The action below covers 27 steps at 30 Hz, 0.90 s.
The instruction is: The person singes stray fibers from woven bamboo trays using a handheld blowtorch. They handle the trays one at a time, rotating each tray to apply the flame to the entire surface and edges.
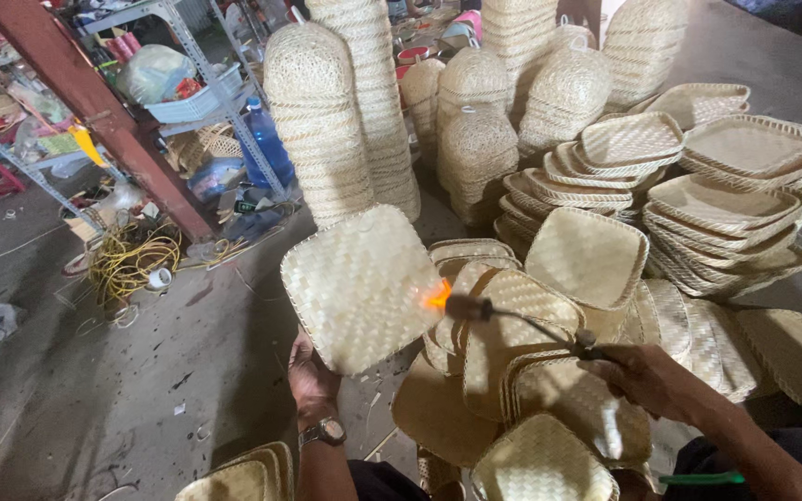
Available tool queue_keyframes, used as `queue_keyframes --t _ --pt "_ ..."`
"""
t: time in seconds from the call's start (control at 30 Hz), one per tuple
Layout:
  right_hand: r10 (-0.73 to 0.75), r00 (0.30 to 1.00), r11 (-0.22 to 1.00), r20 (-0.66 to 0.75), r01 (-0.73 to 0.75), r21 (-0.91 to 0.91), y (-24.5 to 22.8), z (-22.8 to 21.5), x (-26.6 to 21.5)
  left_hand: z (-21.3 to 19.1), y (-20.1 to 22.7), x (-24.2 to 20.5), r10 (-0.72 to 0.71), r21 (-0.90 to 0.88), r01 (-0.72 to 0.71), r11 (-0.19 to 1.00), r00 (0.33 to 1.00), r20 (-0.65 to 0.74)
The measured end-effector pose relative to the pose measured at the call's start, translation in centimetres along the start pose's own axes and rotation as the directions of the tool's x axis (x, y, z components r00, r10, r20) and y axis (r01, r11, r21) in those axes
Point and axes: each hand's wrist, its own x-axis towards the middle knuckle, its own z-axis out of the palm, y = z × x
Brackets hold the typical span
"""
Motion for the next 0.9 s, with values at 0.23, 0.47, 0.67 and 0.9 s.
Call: queue_keyframes --t 0.23,0.47,0.67,0.9 --pt "0.052 0.998 0.995 -0.032 -0.049 0.088 -0.5 -2.4 0.1 -0.7 -0.5 0.1 0.084 0.165 -0.105 0.981 0.988 0.132" --pt "-0.038 0.99 0.999 -0.138 0.039 0.005 -1.1 -5.0 1.2 -1.3 -0.8 0.4 0.026 0.238 -0.071 0.969 0.982 0.187" --pt "-0.054 0.984 0.995 -0.171 0.068 0.079 -1.9 -6.9 1.5 -0.1 -0.6 -0.5 -0.048 0.341 -0.027 0.94 0.977 0.209" --pt "0.052 0.998 0.998 0.026 -0.053 0.029 0.1 -3.4 -0.8 -0.1 -0.8 -0.3 0.022 0.302 -0.11 0.947 0.959 0.282"
